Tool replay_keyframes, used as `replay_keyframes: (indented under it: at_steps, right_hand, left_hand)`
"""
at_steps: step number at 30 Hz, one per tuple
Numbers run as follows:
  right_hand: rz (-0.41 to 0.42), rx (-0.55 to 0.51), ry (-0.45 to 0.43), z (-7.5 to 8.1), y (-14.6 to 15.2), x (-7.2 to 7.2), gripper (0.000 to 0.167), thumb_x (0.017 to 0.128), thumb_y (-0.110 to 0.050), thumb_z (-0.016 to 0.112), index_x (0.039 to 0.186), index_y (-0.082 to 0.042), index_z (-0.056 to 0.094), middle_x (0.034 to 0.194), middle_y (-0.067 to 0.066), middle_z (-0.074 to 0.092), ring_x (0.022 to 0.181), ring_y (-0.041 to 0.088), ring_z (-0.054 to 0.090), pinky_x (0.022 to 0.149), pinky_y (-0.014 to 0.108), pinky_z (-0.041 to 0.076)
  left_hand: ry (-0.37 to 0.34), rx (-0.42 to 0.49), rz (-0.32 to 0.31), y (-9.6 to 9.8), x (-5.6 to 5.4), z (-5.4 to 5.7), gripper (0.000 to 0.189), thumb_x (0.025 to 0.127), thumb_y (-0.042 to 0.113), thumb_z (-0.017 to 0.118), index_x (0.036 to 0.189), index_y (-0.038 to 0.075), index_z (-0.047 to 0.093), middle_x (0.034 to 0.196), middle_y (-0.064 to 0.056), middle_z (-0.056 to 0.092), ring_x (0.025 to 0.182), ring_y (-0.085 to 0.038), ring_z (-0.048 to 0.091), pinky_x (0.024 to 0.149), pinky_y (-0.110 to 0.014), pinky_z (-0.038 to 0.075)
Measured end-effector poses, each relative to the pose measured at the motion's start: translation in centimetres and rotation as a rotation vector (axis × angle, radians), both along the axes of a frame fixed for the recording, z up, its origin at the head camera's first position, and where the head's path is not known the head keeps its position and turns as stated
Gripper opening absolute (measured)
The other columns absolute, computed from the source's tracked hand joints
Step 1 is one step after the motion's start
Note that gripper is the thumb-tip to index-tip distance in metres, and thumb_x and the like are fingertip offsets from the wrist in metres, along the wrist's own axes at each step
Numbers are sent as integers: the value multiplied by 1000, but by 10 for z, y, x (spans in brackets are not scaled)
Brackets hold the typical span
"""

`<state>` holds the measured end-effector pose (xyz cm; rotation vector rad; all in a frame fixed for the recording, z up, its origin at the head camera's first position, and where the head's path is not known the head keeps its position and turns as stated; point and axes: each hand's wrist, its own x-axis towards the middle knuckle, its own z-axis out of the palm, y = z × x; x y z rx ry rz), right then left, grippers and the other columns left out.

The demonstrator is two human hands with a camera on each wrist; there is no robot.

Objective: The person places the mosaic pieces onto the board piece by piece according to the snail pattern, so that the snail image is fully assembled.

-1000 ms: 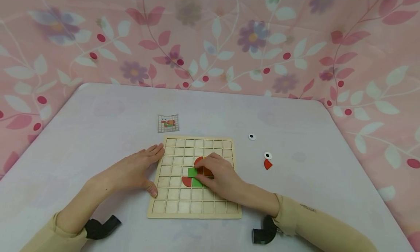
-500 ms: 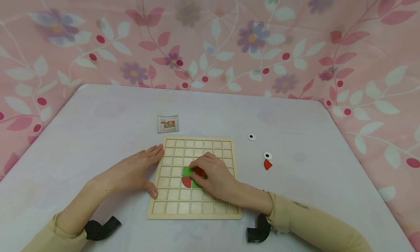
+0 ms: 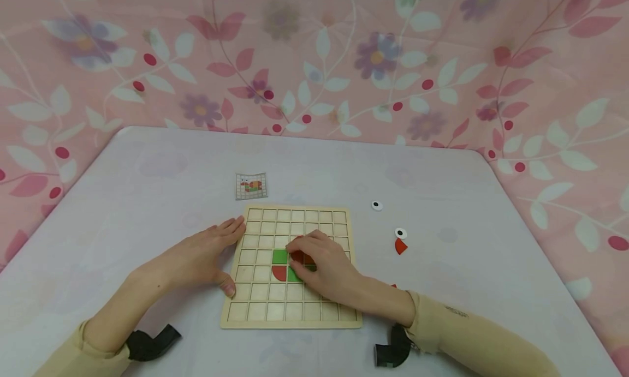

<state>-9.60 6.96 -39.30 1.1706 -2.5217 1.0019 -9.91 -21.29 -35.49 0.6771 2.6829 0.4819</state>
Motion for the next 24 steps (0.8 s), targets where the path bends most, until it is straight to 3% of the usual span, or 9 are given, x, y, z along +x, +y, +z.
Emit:
replay_keyframes:
  at_steps: [7, 13, 19, 24]
  right_hand:
    - [-65, -27, 4, -1, 38, 2, 22, 87, -8, 76, 109, -11, 71, 104, -3, 72, 98, 11, 58, 81, 24, 56]
    - [-185, -46, 92, -9, 95, -2, 29, 81, 5, 73, 107, -8, 73, 105, -1, 74, 99, 15, 62, 84, 27, 56]
    - [-355, 15, 60, -13, 150, -2, 40, 80, 17, 62, 107, -11, 73, 101, -3, 72, 99, 12, 59, 80, 14, 52]
    - [-368, 21, 53, -14, 176, 0, 47, 75, 21, 64, 110, -9, 73, 104, 0, 74, 104, 16, 60, 91, 1, 41]
  left_hand:
    - [2, -11, -3, 1, 0, -2, 131, 53, 62, 85, 152, -7, 33, 162, -24, 24, 149, -43, 24, 119, -59, 25]
    - [-4, -15, -1, 2, -1, -1, 131, 54, 62, 85, 152, -7, 33, 162, -23, 24, 149, -43, 24, 119, -59, 25]
    - [-11, -19, 3, 3, -2, 0, 131, 54, 62, 85, 152, -7, 33, 162, -23, 24, 150, -42, 23, 119, -59, 25]
    - [-25, -26, 17, 3, -2, 0, 131, 54, 61, 86, 152, -6, 32, 163, -22, 23, 150, -42, 22, 120, -60, 24]
